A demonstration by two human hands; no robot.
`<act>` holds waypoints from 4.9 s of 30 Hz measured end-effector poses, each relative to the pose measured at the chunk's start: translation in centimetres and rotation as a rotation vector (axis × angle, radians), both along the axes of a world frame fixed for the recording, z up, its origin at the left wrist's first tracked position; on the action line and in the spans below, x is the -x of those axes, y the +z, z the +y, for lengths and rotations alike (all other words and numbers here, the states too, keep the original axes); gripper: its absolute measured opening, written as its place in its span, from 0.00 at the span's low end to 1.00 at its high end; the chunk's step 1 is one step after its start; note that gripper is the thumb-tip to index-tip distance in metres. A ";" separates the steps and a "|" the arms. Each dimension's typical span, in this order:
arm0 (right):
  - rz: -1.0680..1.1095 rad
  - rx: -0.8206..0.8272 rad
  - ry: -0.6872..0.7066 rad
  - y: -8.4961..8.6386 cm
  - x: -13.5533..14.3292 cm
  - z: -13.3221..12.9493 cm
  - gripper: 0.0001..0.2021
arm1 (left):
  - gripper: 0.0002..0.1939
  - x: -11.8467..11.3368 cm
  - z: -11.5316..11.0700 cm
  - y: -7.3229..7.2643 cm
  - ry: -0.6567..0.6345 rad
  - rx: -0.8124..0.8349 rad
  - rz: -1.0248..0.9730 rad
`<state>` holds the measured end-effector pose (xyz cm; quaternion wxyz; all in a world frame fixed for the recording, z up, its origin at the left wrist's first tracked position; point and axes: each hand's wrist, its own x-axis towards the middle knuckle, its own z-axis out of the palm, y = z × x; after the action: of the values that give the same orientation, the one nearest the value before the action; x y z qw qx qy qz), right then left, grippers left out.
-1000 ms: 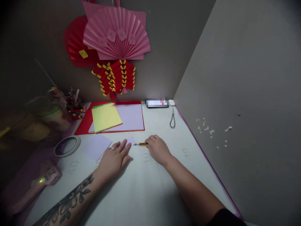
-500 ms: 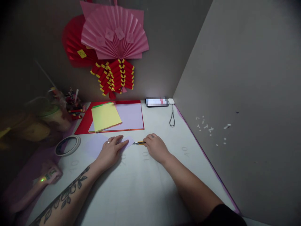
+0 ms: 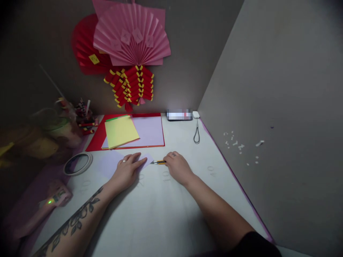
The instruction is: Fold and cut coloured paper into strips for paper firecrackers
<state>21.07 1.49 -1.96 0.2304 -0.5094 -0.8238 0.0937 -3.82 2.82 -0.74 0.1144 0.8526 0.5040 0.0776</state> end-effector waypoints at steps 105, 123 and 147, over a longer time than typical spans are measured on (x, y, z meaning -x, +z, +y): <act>0.070 -0.005 0.166 -0.4 3.1 -0.9 0.08 | 0.25 0.7 0.7 0.3 -0.081 0.066 0.099; 0.160 -0.100 0.376 0.3 3.0 -1.4 0.09 | 0.24 1.2 0.9 -0.1 -0.077 0.049 -0.020; -0.332 0.003 -0.445 -1.4 -0.2 1.4 0.24 | 0.21 0.5 -1.1 0.8 0.105 -0.083 -0.057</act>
<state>21.23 2.90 -3.41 0.1064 -0.6865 -0.7180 -0.0425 -4.29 1.74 0.05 0.0888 0.8265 0.5408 0.1285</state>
